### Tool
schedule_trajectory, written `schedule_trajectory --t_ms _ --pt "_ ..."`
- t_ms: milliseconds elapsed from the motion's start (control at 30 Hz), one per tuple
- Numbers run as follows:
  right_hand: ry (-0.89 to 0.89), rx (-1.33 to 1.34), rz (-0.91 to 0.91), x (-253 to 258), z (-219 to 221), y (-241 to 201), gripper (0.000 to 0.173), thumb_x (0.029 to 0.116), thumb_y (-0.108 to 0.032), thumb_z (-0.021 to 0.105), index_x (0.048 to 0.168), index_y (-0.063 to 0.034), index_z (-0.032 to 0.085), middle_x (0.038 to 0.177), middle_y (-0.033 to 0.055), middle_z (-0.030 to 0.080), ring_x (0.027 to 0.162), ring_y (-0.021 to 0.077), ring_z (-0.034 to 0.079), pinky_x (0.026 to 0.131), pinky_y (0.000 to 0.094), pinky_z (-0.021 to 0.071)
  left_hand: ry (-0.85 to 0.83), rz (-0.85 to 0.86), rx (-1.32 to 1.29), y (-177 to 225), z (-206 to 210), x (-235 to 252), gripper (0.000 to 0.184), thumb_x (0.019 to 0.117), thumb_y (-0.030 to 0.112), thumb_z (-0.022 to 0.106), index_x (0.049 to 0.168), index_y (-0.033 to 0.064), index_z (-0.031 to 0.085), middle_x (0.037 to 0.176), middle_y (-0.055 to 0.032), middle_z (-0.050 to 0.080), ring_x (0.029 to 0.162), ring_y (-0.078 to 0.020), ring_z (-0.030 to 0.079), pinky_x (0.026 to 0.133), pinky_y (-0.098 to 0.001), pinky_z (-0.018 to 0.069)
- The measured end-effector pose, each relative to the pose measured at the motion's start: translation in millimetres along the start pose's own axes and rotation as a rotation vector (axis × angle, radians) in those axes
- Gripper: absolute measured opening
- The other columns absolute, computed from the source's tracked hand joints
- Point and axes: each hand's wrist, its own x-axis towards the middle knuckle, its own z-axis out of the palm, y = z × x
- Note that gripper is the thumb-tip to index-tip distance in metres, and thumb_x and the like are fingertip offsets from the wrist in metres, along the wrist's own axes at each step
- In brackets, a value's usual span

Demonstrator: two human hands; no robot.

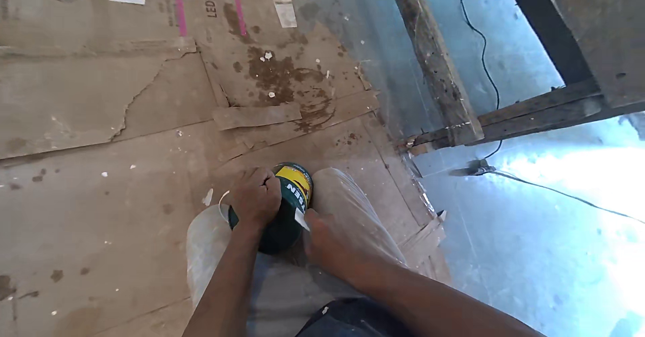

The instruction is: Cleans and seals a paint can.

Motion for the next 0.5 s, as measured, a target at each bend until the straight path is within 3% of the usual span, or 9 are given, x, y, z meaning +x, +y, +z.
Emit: schedule_trajectory --t_ms 100,167,333,400,500 --pt "0.031 -0.014 -0.035 -2 7 0 0.027 0.1034 -0.022 0.050 0.123 -0.0055 0.059 0.101 0.0165 0.071 0.096 0.0340 0.072 0.079 0.0516 0.0588 0.003 0.003 -0.002 -1 0 -1 0.032 0.0956 0.026 0.046 0.075 0.0113 0.065 0.084 -0.0063 0.067 0.085 -0.0274 0.064 0.073 -0.0506 0.0481" --pt "0.044 0.024 -0.048 -3 7 3 0.027 0.1037 -0.022 0.049 0.123 -0.0054 0.059 0.100 0.0166 0.070 0.095 0.0340 0.072 0.078 0.0515 0.0588 -0.004 0.000 0.000 0 0 0 0.033 0.0960 0.026 0.046 0.078 0.0089 0.068 0.087 -0.0098 0.069 0.088 -0.0313 0.065 0.075 -0.0548 0.0491" --pt "-0.003 0.155 -0.012 5 -5 15 0.028 0.1071 -0.029 0.044 0.116 -0.0097 0.062 0.092 0.0121 0.069 0.088 0.0281 0.071 0.075 0.0486 0.0591 -0.003 -0.015 0.004 4 0 -2 0.033 0.0964 0.025 0.046 0.077 0.0081 0.066 0.091 -0.0106 0.070 0.091 -0.0325 0.065 0.075 -0.0545 0.0485" --pt "0.001 0.067 -0.033 1 -6 11 0.024 0.1054 -0.025 0.049 0.117 -0.0080 0.060 0.095 0.0137 0.069 0.090 0.0304 0.072 0.075 0.0500 0.0594 -0.009 -0.024 0.003 5 0 -2 0.033 0.0968 0.025 0.046 0.077 0.0077 0.066 0.091 -0.0111 0.069 0.091 -0.0324 0.065 0.075 -0.0546 0.0480" --pt "0.156 -0.062 -0.117 -7 12 9 0.026 0.1011 -0.017 0.055 0.121 -0.0032 0.062 0.101 0.0178 0.069 0.085 0.0336 0.073 0.070 0.0493 0.0607 -0.015 -0.032 0.000 3 2 -3 0.034 0.0965 0.027 0.045 0.079 0.0081 0.067 0.092 -0.0107 0.070 0.092 -0.0316 0.065 0.077 -0.0548 0.0487"
